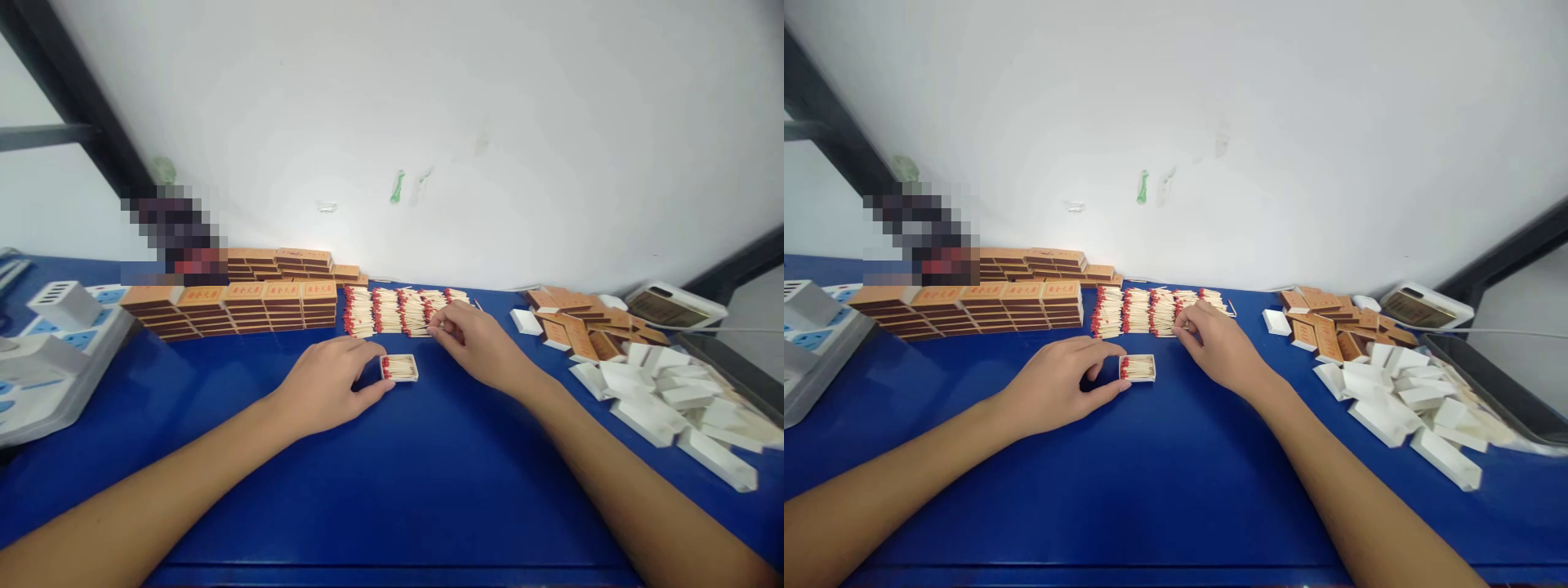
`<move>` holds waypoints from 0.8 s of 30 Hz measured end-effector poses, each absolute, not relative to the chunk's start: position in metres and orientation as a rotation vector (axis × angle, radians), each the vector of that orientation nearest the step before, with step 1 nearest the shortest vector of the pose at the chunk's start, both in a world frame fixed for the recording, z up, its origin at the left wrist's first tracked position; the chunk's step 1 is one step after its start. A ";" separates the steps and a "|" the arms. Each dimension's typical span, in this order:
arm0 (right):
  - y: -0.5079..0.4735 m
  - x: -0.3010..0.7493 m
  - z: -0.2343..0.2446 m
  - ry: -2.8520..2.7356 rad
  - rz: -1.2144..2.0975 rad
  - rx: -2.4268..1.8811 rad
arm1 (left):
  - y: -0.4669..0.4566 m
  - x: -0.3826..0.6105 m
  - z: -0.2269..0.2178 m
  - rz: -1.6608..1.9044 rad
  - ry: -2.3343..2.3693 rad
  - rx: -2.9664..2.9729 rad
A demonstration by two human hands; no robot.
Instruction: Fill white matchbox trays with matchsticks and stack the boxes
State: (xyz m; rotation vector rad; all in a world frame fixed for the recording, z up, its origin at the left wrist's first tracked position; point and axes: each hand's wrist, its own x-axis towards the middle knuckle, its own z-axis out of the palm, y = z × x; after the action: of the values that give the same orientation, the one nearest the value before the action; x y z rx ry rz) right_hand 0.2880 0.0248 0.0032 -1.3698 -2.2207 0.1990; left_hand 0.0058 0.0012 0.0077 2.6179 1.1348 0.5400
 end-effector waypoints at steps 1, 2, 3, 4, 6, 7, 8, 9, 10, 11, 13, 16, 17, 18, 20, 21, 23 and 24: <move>0.025 0.290 0.004 -2.204 0.194 -1.378 | 0.002 0.005 0.008 0.549 1.137 2.604; 0.025 0.292 0.005 -2.188 0.181 -1.389 | 0.003 0.005 0.008 0.549 1.135 2.592; 0.025 0.295 0.005 -2.172 0.162 -1.402 | 0.004 0.004 0.008 0.540 1.131 2.584; 0.026 0.298 0.006 -2.157 0.143 -1.414 | 0.005 0.004 0.008 0.543 1.128 2.576; 0.029 0.306 0.005 -2.135 0.113 -1.439 | 0.006 0.002 0.010 0.603 1.139 2.554; 0.030 0.310 0.005 -2.125 0.104 -1.459 | 0.007 0.001 0.011 0.651 1.158 2.539; 0.032 0.313 0.005 -2.113 0.101 -1.485 | 0.008 0.001 0.012 0.684 1.174 2.525; 0.033 0.316 0.005 -2.101 0.101 -1.511 | 0.008 0.000 0.012 0.686 1.184 2.517; 0.034 0.318 0.006 -2.089 0.104 -1.537 | 0.009 0.000 0.013 0.653 1.183 2.517; 0.035 0.320 0.006 -2.080 0.109 -1.556 | 0.009 0.000 0.013 0.594 1.175 2.518; 0.036 0.322 0.007 -2.067 0.120 -1.572 | 0.010 -0.001 0.014 0.510 1.166 2.510; 0.034 0.321 0.009 -2.050 0.159 -1.567 | 0.011 -0.001 0.016 0.481 1.195 2.484; 0.033 0.320 0.009 -2.042 0.182 -1.561 | 0.011 -0.001 0.017 0.465 1.202 2.482; 0.031 0.317 0.009 -2.032 0.210 -1.551 | 0.011 -0.001 0.017 0.446 1.207 2.484; 0.028 0.308 0.009 -2.004 0.285 -1.521 | 0.011 -0.001 0.017 0.410 1.207 2.497; 0.028 0.301 0.009 -1.986 0.329 -1.502 | 0.011 -0.001 0.017 0.403 1.203 2.504; 0.033 0.282 0.011 -1.951 0.419 -1.464 | 0.011 -0.001 0.016 0.399 1.202 2.510; 0.039 0.271 0.013 -1.934 0.463 -1.450 | 0.011 -0.001 0.015 0.396 1.201 2.511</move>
State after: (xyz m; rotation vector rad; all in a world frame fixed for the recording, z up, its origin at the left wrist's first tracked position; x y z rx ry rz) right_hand 0.2706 0.0385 0.0133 -1.4504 -1.9343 0.4629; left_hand -0.0011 0.0114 0.0153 2.5107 1.2006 0.3958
